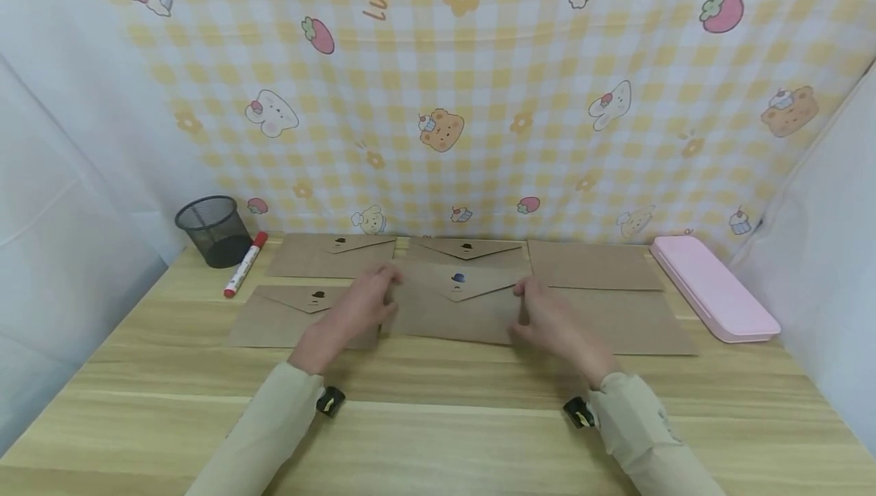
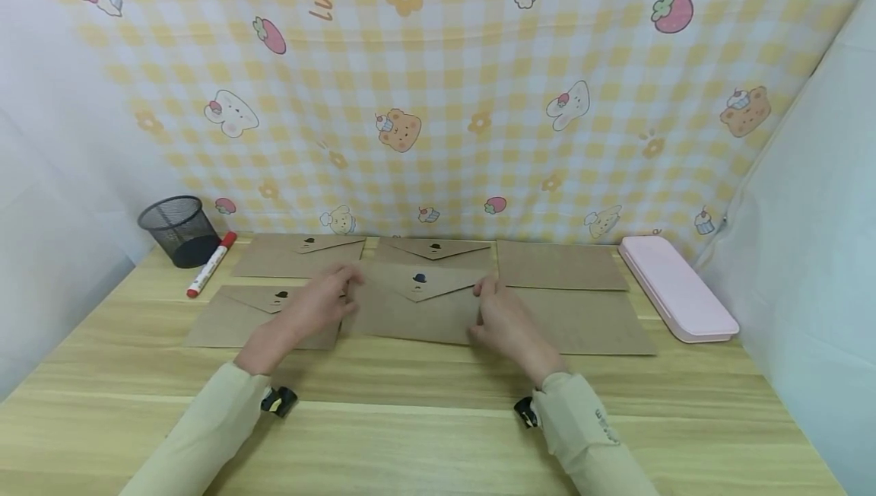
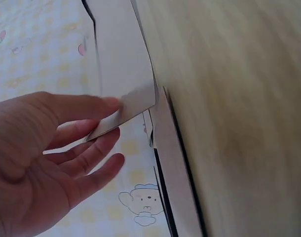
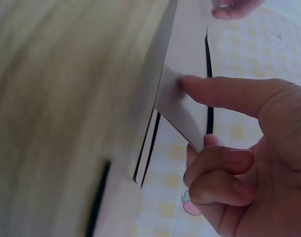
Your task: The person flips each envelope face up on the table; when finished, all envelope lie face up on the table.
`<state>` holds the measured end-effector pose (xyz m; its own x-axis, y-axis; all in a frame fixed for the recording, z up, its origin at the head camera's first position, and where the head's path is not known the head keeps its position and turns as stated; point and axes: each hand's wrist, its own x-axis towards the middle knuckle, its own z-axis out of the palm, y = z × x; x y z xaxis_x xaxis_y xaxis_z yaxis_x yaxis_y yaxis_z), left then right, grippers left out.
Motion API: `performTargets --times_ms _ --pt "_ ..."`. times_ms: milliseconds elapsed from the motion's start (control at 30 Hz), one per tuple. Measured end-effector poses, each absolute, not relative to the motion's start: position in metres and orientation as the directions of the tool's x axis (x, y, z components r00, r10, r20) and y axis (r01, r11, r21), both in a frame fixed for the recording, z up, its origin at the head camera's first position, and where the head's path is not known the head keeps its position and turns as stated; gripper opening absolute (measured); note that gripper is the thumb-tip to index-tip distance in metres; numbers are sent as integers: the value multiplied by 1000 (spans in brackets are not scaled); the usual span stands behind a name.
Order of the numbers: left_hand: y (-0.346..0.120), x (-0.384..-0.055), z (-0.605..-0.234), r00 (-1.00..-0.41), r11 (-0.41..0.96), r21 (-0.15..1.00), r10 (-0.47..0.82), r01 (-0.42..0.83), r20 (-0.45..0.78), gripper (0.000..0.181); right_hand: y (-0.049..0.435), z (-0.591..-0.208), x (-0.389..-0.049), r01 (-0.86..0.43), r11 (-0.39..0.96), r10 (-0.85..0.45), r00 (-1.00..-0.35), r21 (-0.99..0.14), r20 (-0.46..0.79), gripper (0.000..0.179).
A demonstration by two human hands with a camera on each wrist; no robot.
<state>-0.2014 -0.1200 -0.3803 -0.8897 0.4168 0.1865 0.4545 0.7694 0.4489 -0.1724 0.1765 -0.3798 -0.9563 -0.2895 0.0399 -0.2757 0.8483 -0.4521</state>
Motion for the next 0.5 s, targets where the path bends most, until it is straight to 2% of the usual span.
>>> performTargets --times_ms 167,400,500 --pt "-120 -197 -381 -874 780 402 466 480 140 41 173 -383 -169 -264 860 -291 -957 -438 4 54" --pt "-122 -195 -383 -885 779 448 462 439 62 57 172 -384 -167 -294 859 -315 -949 -419 20 59" --pt "-123 -195 -383 -886 781 448 461 434 54 58 172 -385 -168 -307 860 -328 -945 -408 20 57"
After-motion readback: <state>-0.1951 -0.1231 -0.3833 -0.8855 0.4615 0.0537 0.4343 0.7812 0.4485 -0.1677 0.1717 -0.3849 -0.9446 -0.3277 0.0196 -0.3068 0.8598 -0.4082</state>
